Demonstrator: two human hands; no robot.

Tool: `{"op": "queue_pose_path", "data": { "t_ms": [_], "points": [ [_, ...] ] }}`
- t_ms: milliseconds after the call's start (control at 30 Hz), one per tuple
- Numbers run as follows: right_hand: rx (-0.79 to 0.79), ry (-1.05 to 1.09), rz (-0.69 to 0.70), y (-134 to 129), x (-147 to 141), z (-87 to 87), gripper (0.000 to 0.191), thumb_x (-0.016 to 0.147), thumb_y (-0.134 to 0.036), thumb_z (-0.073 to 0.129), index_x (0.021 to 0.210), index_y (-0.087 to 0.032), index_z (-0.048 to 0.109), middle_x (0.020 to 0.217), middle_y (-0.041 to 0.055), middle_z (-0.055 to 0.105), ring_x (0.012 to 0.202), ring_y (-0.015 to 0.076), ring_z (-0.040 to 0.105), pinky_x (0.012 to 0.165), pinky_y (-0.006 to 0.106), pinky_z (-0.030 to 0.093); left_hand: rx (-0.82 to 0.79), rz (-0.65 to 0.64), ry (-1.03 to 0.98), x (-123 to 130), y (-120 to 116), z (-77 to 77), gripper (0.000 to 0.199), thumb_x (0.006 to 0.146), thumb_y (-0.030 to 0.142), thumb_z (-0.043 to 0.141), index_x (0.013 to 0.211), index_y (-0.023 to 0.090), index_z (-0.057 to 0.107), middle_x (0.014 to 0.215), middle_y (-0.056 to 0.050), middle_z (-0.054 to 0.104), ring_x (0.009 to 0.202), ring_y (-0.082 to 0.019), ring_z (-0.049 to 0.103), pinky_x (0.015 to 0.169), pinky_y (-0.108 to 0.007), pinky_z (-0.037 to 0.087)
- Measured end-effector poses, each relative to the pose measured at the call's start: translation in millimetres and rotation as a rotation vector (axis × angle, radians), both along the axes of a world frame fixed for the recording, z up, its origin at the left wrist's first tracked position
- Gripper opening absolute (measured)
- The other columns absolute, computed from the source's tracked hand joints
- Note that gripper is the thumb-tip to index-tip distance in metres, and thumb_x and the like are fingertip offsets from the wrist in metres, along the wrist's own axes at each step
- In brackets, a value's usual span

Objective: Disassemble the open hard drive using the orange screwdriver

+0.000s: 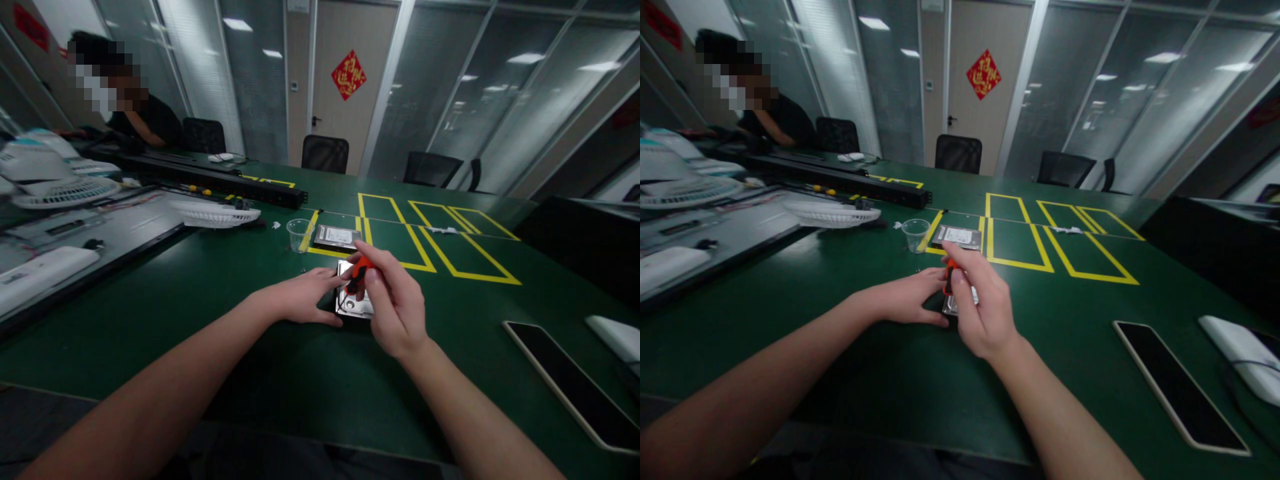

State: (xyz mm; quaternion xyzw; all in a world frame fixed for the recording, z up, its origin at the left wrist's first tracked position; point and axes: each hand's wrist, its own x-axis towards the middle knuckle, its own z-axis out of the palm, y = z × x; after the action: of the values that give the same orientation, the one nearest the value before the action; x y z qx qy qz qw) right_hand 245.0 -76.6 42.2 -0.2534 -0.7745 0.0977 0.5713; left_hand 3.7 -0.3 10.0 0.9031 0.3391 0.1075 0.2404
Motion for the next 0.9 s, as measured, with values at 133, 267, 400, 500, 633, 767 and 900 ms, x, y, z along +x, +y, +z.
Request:
{"op": "queue_pose_path", "data": {
  "t_ms": [133, 267, 400, 500, 633, 767, 900],
  "points": [
    [-0.007, 0.008, -0.006, -1.3, -0.2, 1.7, 0.045, 0.133, -0.031, 0.059, 0.172, -0.032, 0.080, 0.147, 0.0124, 0.093, 0.117, 0.0304, 0.094, 0.114, 0.059, 0.081, 0.002, 0.004, 0.007, -1.4, 1.6, -2.4, 0.101, 0.102, 0.069, 0.105, 0.186, 0.029, 0.066, 0.200, -0.019, 0.059, 0.191, -0.050, 0.049, 0.159, -0.069, 0.041],
    [-0.007, 0.014, -0.018, -0.7, -1.5, 0.9, 0.039, 0.132, -0.029, 0.061, 0.166, -0.031, 0.080, 0.145, 0.0137, 0.092, 0.118, 0.0302, 0.093, 0.109, 0.057, 0.083, 0.016, -0.012, -0.004, -2.2, 2.1, -2.1, 0.096, 0.103, 0.070, 0.104, 0.182, 0.028, 0.069, 0.197, -0.020, 0.062, 0.189, -0.051, 0.051, 0.157, -0.070, 0.043],
    [-0.008, 0.037, -0.014, 0.5, -3.0, -1.6, 0.033, 0.130, -0.028, 0.068, 0.160, -0.032, 0.080, 0.147, 0.0127, 0.090, 0.119, 0.0286, 0.093, 0.098, 0.049, 0.084, 0.007, -0.003, -0.004, -2.5, 2.0, -2.9, 0.103, 0.102, 0.068, 0.104, 0.189, 0.029, 0.063, 0.201, -0.020, 0.058, 0.192, -0.052, 0.048, 0.157, -0.071, 0.044],
    [0.000, 0.044, -0.025, 0.8, -3.9, -2.1, 0.029, 0.128, -0.027, 0.072, 0.155, -0.031, 0.080, 0.144, 0.0113, 0.089, 0.119, 0.0277, 0.093, 0.091, 0.043, 0.083, 0.021, -0.007, -0.025, -2.9, 2.6, -5.4, 0.106, 0.102, 0.068, 0.104, 0.191, 0.030, 0.061, 0.200, -0.020, 0.059, 0.190, -0.051, 0.050, 0.155, -0.070, 0.046],
    [0.017, 0.051, -0.044, 0.0, -5.1, 0.3, 0.024, 0.125, -0.026, 0.076, 0.149, -0.030, 0.080, 0.137, 0.0103, 0.089, 0.116, 0.0264, 0.092, 0.088, 0.039, 0.082, 0.017, -0.010, -0.034, -2.7, 2.3, -5.6, 0.104, 0.102, 0.067, 0.105, 0.189, 0.030, 0.063, 0.196, -0.019, 0.063, 0.188, -0.051, 0.053, 0.154, -0.069, 0.047],
    [0.025, 0.036, -0.054, -1.8, -6.4, 3.1, 0.023, 0.123, -0.025, 0.077, 0.146, -0.029, 0.080, 0.133, 0.0103, 0.090, 0.113, 0.0262, 0.092, 0.088, 0.039, 0.082, -0.004, -0.004, -0.025, -1.7, 0.6, -1.9, 0.101, 0.101, 0.065, 0.104, 0.187, 0.028, 0.065, 0.193, -0.020, 0.066, 0.187, -0.051, 0.054, 0.155, -0.070, 0.045],
    [0.020, 0.010, -0.077, -2.4, -6.6, 3.4, 0.025, 0.122, -0.027, 0.078, 0.147, -0.029, 0.079, 0.129, 0.0095, 0.092, 0.108, 0.0267, 0.093, 0.089, 0.042, 0.082, -0.002, -0.011, -0.039, -1.4, 0.4, 0.1, 0.098, 0.101, 0.066, 0.103, 0.185, 0.030, 0.066, 0.191, -0.019, 0.068, 0.185, -0.052, 0.056, 0.153, -0.071, 0.048]
  ]
}}
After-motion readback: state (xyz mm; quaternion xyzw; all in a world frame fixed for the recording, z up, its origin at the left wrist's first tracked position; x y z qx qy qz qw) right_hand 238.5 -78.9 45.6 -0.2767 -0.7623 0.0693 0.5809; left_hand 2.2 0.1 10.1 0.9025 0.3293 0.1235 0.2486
